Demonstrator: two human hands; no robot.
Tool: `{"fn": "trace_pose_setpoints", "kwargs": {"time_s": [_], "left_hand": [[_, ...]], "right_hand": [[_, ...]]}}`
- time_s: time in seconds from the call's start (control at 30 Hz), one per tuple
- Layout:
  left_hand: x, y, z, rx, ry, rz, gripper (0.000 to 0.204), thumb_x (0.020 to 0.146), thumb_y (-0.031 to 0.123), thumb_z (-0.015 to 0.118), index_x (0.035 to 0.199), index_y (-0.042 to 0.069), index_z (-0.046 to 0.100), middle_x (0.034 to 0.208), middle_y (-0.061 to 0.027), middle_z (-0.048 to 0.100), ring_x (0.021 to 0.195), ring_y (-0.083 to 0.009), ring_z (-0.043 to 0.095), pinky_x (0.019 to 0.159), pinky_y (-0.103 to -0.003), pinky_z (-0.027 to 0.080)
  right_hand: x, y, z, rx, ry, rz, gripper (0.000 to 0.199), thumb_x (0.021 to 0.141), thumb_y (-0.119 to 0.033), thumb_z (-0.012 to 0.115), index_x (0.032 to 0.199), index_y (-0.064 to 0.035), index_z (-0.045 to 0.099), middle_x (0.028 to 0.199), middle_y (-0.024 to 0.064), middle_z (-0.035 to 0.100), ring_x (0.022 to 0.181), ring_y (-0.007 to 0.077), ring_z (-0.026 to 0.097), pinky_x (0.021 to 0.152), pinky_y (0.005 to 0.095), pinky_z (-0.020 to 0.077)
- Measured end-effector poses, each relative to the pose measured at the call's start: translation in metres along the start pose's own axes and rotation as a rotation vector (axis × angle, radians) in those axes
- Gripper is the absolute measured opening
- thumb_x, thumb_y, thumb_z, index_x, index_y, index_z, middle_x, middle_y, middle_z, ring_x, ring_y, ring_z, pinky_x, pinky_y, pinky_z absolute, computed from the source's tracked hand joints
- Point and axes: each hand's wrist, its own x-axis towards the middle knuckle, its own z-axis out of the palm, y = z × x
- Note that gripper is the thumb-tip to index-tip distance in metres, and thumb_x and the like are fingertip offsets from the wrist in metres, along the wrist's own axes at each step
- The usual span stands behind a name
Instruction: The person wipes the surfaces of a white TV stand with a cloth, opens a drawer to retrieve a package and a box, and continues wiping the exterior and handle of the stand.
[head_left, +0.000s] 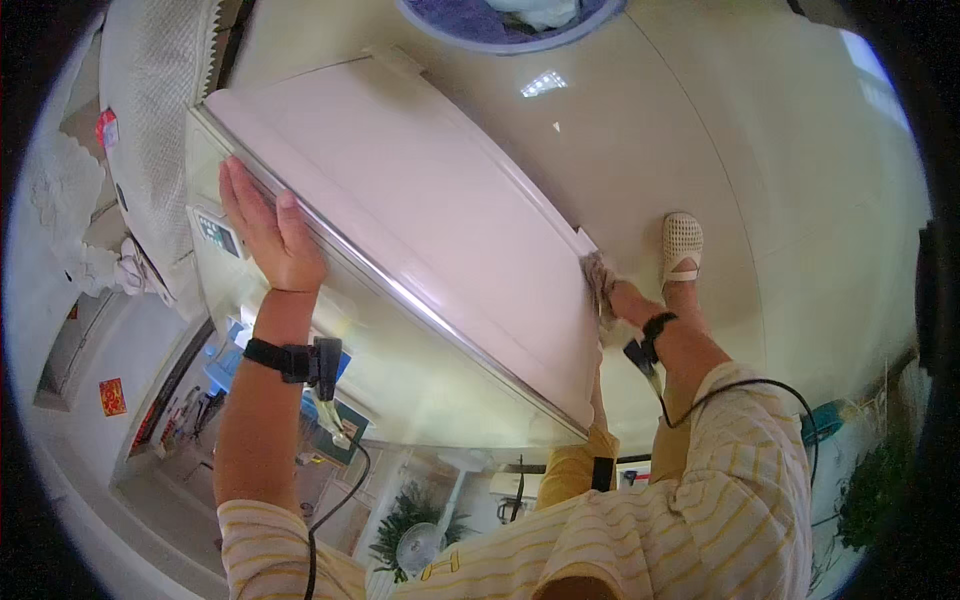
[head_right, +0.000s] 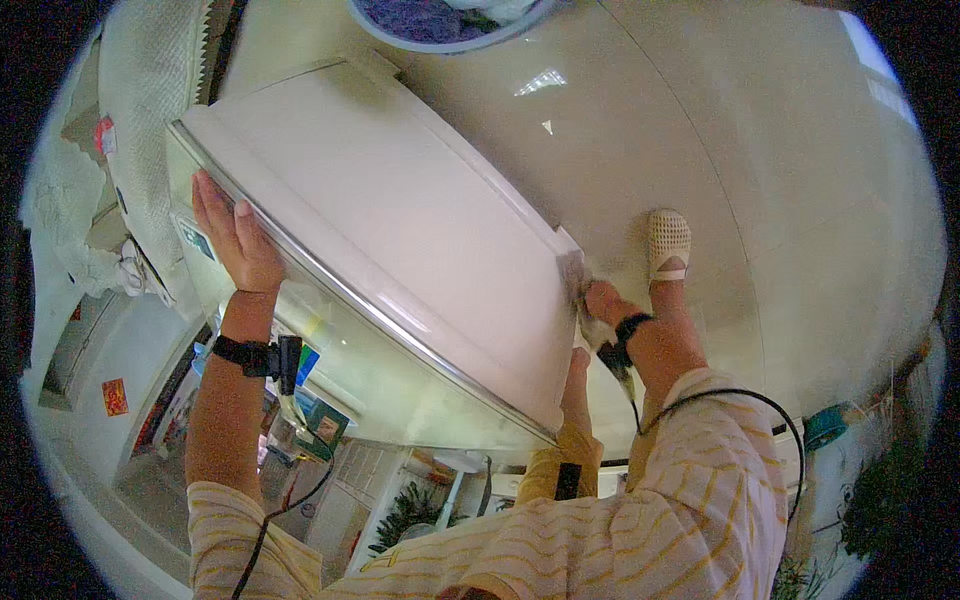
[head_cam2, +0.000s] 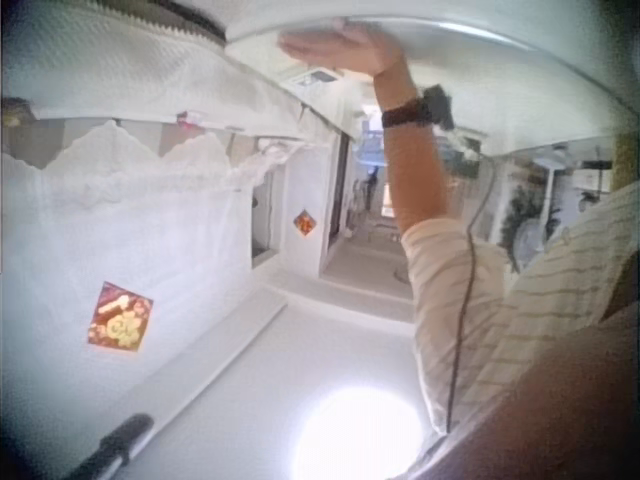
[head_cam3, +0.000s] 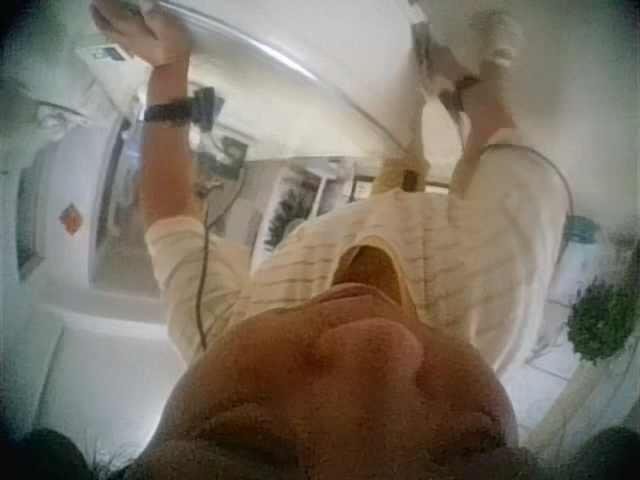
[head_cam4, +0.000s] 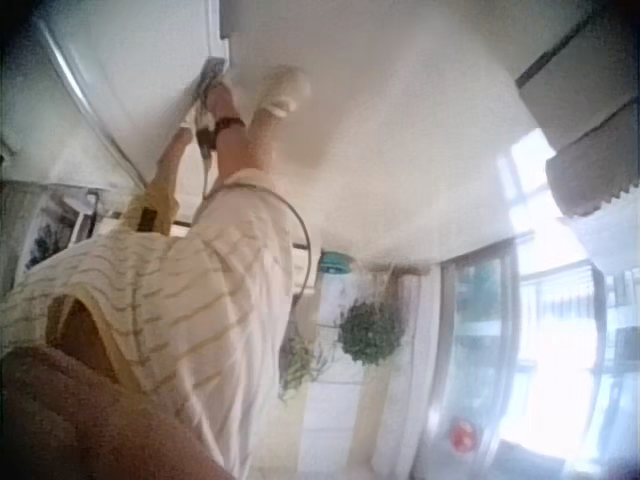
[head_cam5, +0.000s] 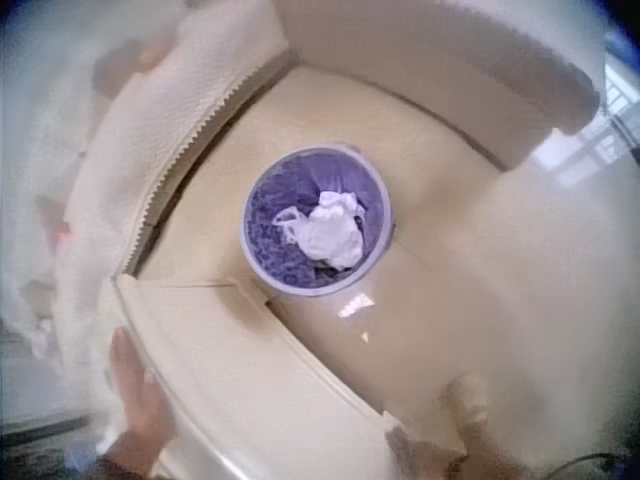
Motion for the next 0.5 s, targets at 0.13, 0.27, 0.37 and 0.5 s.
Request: {"fn": "trace_pose_setpoints", "kwargs": {"time_s": [0.13,0.27,0.37,0.5], "left_hand": [[0.001,-0.001,-0.003,-0.033,-0.015,-0.024,0.064,0.097,0.040,0.035,0.143,-0.004,0.026,0.146,-0.0255,0.025,0.135,-0.0376,0.026,0.112,-0.044,0.021],[0.008,0.002,0.008,-0.018,-0.060,0.009,0.066,0.098,0.041,0.034,0.143,-0.006,0.023,0.147,-0.0242,0.023,0.135,-0.0358,0.025,0.112,-0.044,0.020],[0.000,-0.011,-0.009,-0.021,-0.067,-0.018,0.065,0.098,0.040,0.033,0.144,-0.005,0.023,0.145,-0.0236,0.025,0.135,-0.0347,0.025,0.112,-0.044,0.020],[0.004,-0.002,-0.011,-0.036,-0.073,-0.002,0.064,0.099,0.040,0.032,0.144,-0.004,0.023,0.143,-0.0226,0.026,0.133,-0.0320,0.026,0.112,-0.043,0.020]], "right_hand": [[0.062,0.001,-0.026,-0.098,0.106,0.008,0.030,0.088,-0.019,0.050,0.108,-0.0010,0.064,0.104,0.0194,0.065,0.099,0.0356,0.059,0.090,0.0419,0.0469],[0.121,0.025,-0.016,-0.866,-0.075,-0.221,0.026,0.086,-0.010,0.052,0.103,0.0026,0.067,0.116,0.0183,0.060,0.113,0.0319,0.050,0.097,0.0365,0.0436],[0.074,-0.029,-0.022,-0.144,0.254,-0.284,0.053,0.094,-0.035,0.041,0.136,-0.0032,0.038,0.120,0.0244,0.057,0.113,0.0400,0.053,0.098,0.0439,0.0420],[0.062,0.026,0.017,-0.157,0.150,-0.058,0.053,0.094,-0.030,0.040,0.139,-0.0033,0.034,0.137,0.0226,0.041,0.121,0.0402,0.045,0.103,0.0468,0.0360]]}}
